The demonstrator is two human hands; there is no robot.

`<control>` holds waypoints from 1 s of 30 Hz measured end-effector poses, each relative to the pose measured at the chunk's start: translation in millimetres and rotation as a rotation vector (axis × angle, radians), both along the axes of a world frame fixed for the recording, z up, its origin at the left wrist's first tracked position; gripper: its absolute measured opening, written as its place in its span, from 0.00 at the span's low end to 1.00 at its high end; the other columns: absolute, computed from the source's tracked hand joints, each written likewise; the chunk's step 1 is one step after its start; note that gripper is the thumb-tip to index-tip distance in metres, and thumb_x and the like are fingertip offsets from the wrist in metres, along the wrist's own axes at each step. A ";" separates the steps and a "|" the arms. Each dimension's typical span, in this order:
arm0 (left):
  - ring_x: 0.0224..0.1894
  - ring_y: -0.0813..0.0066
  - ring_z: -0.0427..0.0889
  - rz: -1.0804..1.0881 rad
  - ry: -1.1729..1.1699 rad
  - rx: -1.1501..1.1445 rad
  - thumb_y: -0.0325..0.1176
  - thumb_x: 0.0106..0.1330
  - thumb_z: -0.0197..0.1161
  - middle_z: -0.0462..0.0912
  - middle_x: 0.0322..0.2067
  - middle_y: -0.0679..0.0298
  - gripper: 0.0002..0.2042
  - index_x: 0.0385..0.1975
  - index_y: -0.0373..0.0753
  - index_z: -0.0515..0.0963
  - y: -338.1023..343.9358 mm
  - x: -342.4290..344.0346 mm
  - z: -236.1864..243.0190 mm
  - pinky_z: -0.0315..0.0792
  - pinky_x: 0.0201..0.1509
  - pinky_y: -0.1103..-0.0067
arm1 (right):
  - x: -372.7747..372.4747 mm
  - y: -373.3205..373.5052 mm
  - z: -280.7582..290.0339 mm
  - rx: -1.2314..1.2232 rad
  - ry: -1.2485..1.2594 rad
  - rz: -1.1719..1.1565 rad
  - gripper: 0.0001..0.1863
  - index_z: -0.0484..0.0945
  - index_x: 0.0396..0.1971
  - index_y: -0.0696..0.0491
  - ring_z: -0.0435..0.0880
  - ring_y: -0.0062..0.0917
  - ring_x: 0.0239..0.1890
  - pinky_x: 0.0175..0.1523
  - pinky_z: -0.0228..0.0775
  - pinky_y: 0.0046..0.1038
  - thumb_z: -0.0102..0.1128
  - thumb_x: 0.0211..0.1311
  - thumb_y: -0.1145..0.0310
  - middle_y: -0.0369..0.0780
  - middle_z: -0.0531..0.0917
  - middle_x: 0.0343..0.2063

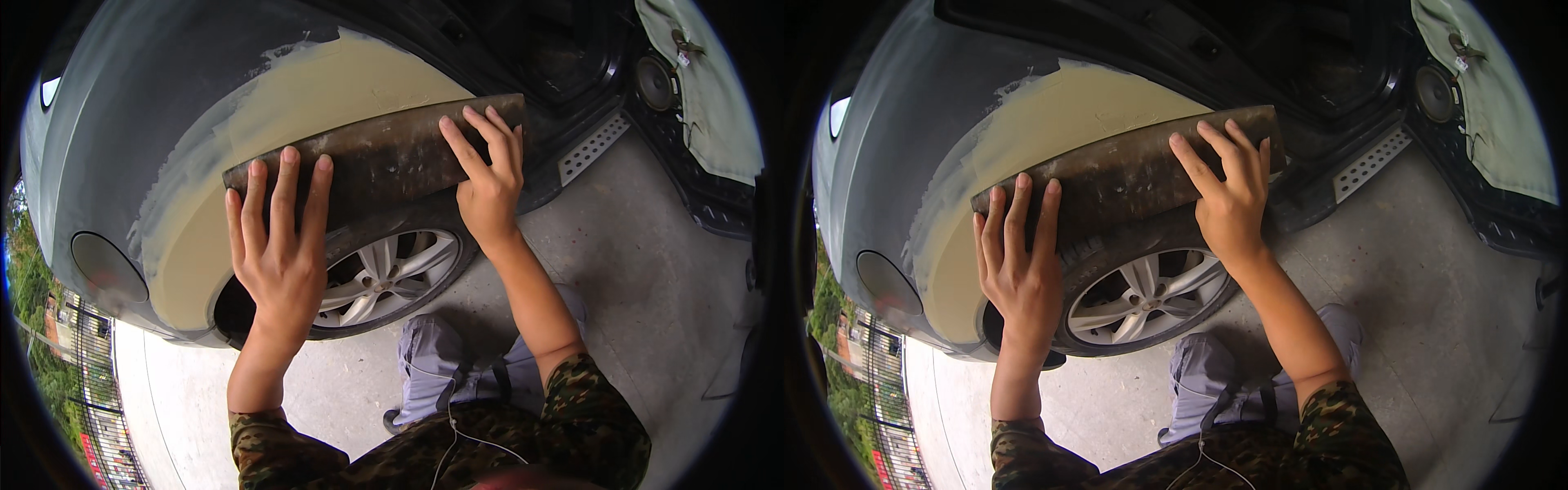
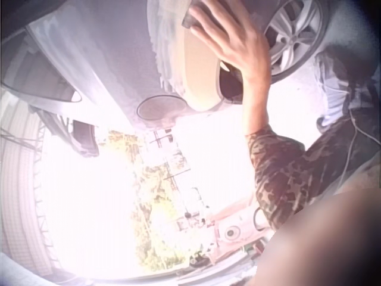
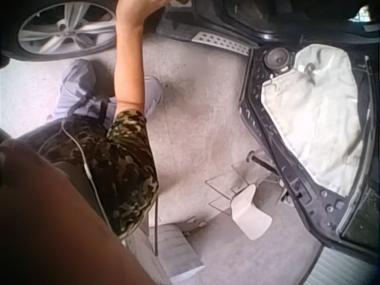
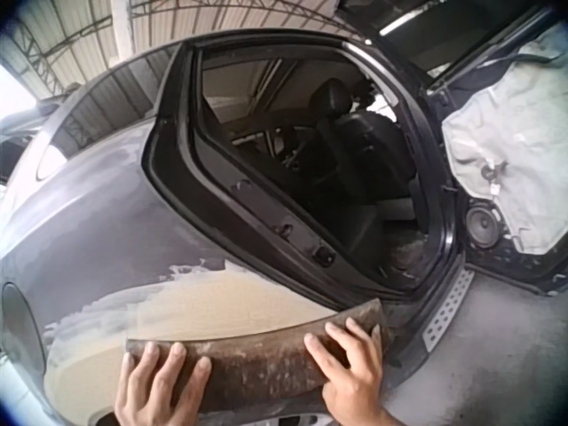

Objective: The person applies body filler to the front fender of a car using a putty knife, spreading it evenly over the surface. They then use a sanding block to smooth the applied filler.

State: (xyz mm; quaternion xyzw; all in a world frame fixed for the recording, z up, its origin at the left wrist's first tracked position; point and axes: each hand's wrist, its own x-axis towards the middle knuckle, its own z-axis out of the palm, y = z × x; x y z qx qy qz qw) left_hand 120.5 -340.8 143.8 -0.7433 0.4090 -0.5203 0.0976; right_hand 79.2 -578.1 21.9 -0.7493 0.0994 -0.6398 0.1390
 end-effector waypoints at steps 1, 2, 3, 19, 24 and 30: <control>0.72 0.56 0.74 0.000 0.000 -0.002 0.18 0.57 0.63 0.78 0.68 0.64 0.33 0.64 0.54 0.83 1.7 0.0 -3.0 0.67 0.76 0.55 | 0.3 1.4 -2.6 0.002 0.003 0.004 0.37 0.86 0.61 0.36 0.76 0.45 0.66 0.71 0.57 0.70 0.59 0.54 0.87 0.37 0.80 0.61; 0.71 0.54 0.75 0.020 -0.008 0.022 0.26 0.66 0.63 0.78 0.68 0.64 0.25 0.63 0.54 0.83 4.4 0.1 -5.3 0.66 0.74 0.54 | 0.4 2.9 -5.3 0.005 0.006 0.008 0.36 0.86 0.61 0.36 0.76 0.45 0.66 0.72 0.56 0.70 0.59 0.54 0.87 0.37 0.80 0.61; 0.71 0.54 0.75 0.030 -0.004 0.028 0.26 0.66 0.63 0.78 0.69 0.64 0.25 0.64 0.55 0.83 6.6 0.2 -8.1 0.66 0.74 0.54 | 0.5 4.6 -7.9 0.008 0.010 0.012 0.36 0.86 0.61 0.36 0.76 0.45 0.66 0.72 0.56 0.70 0.59 0.54 0.87 0.37 0.80 0.61; 0.73 0.54 0.72 0.046 0.047 0.011 0.25 0.67 0.62 0.76 0.70 0.64 0.25 0.64 0.55 0.83 27.2 6.9 -49.4 0.65 0.75 0.54 | 7.7 21.5 -44.8 0.030 0.013 0.055 0.34 0.86 0.61 0.35 0.76 0.46 0.67 0.72 0.54 0.70 0.64 0.56 0.82 0.38 0.80 0.61; 0.73 0.54 0.71 0.056 0.074 0.010 0.25 0.66 0.62 0.76 0.70 0.64 0.26 0.64 0.55 0.83 34.3 4.4 -59.0 0.64 0.76 0.53 | 3.6 27.5 -51.3 0.030 0.042 0.078 0.34 0.85 0.62 0.34 0.74 0.44 0.68 0.73 0.53 0.71 0.63 0.57 0.83 0.38 0.80 0.62; 0.73 0.50 0.70 0.060 0.252 0.026 0.20 0.60 0.63 0.75 0.70 0.60 0.32 0.67 0.52 0.80 47.8 -18.9 -61.1 0.63 0.77 0.52 | -14.3 33.6 -51.3 -0.003 0.126 0.097 0.33 0.85 0.61 0.34 0.75 0.42 0.68 0.73 0.50 0.70 0.63 0.57 0.82 0.36 0.81 0.61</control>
